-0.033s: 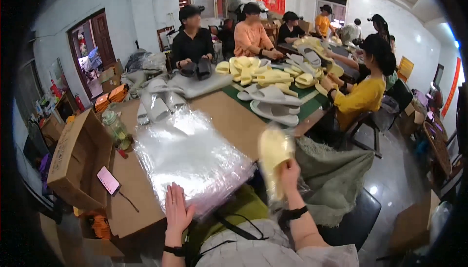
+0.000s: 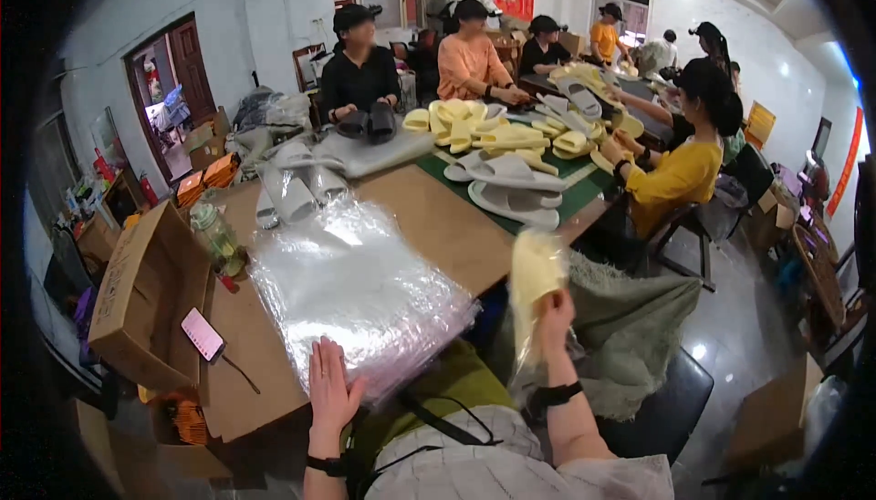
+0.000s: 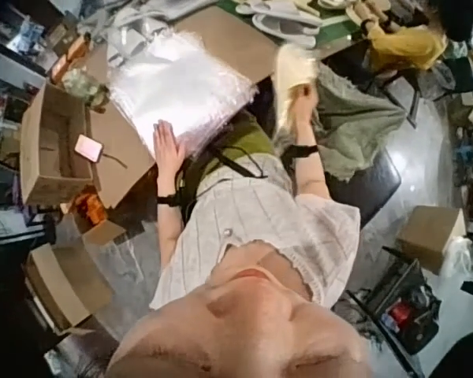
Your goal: Packing manufactured sandals into plastic bags.
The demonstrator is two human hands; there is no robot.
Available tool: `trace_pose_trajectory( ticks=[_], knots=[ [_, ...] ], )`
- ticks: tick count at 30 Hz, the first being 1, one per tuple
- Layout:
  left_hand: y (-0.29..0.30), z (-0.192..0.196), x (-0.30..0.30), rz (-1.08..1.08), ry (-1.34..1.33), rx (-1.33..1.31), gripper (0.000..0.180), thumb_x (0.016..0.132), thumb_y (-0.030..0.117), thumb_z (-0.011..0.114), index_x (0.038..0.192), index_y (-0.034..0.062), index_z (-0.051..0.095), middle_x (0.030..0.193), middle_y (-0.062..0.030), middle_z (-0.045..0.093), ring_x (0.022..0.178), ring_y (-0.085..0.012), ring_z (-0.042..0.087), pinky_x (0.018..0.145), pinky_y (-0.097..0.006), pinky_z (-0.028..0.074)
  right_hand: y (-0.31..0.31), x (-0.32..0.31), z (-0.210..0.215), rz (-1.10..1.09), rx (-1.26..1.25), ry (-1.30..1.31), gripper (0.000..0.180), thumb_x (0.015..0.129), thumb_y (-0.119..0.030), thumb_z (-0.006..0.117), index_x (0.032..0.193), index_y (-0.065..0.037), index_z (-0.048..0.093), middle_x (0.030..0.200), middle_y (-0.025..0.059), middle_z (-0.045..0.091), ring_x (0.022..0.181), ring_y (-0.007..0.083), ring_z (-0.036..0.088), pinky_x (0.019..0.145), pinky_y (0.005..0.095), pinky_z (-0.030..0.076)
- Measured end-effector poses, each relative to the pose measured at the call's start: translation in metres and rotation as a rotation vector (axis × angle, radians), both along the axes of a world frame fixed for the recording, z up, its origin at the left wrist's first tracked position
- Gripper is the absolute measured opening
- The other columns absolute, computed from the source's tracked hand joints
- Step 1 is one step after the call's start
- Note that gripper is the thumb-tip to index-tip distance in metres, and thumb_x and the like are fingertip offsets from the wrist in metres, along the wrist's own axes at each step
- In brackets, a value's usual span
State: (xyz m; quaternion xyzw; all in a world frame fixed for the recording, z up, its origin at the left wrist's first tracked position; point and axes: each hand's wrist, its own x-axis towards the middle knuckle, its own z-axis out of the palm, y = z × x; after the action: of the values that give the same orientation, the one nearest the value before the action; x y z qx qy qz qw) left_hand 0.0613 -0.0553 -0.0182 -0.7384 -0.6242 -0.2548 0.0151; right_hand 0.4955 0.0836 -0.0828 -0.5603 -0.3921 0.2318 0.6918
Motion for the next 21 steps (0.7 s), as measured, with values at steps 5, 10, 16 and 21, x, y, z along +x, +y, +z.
trace_pose_trajectory(
  ticks=[5,10,16,21],
  knots=[
    [0.003,-0.002,0.000,-0.003,0.031,-0.012,0.083,0.092,0.038,0.064,0.153,-0.0026,0.026,0.160,-0.0260,0.023,0.149,-0.0458,0.018,0.120,-0.053,0.018,0.006,0.111,-0.043,-0.443,0.030,0.462,0.028,0.103,-0.013,0.052,0.127,-0.001,0.058,0.115,0.0070,0.062,0.094,0.0213,0.059,0.083,0.0338,0.048],
    [-0.004,-0.001,-0.002,0.013,0.043,0.014,0.084,0.091,0.038,0.064,0.153,-0.0028,0.026,0.160,-0.0258,0.023,0.149,-0.0454,0.018,0.120,-0.052,0.018,-0.018,0.145,-0.124,-0.615,-0.092,1.072,0.045,0.105,-0.032,0.050,0.143,-0.009,0.046,0.132,0.0142,0.057,0.100,0.0283,0.059,0.081,0.0484,0.050],
    [0.003,-0.003,0.001,-0.017,0.037,0.000,0.085,0.091,0.039,0.065,0.153,-0.0028,0.024,0.160,-0.0260,0.022,0.149,-0.0449,0.018,0.121,-0.052,0.017,-0.015,0.121,-0.194,-0.354,-0.580,1.015,0.038,0.093,-0.033,0.058,0.121,-0.007,0.061,0.114,0.0113,0.065,0.085,0.0288,0.059,0.082,0.0438,0.051],
    [0.001,-0.005,0.000,0.002,0.063,0.003,0.085,0.092,0.039,0.064,0.154,-0.0025,0.024,0.160,-0.0260,0.022,0.149,-0.0451,0.019,0.121,-0.052,0.017,0.026,0.072,-0.122,-0.337,-0.372,0.386,0.026,0.092,-0.011,0.061,0.117,-0.002,0.060,0.110,0.0092,0.060,0.096,0.0244,0.060,0.087,0.0392,0.049]
  ],
)
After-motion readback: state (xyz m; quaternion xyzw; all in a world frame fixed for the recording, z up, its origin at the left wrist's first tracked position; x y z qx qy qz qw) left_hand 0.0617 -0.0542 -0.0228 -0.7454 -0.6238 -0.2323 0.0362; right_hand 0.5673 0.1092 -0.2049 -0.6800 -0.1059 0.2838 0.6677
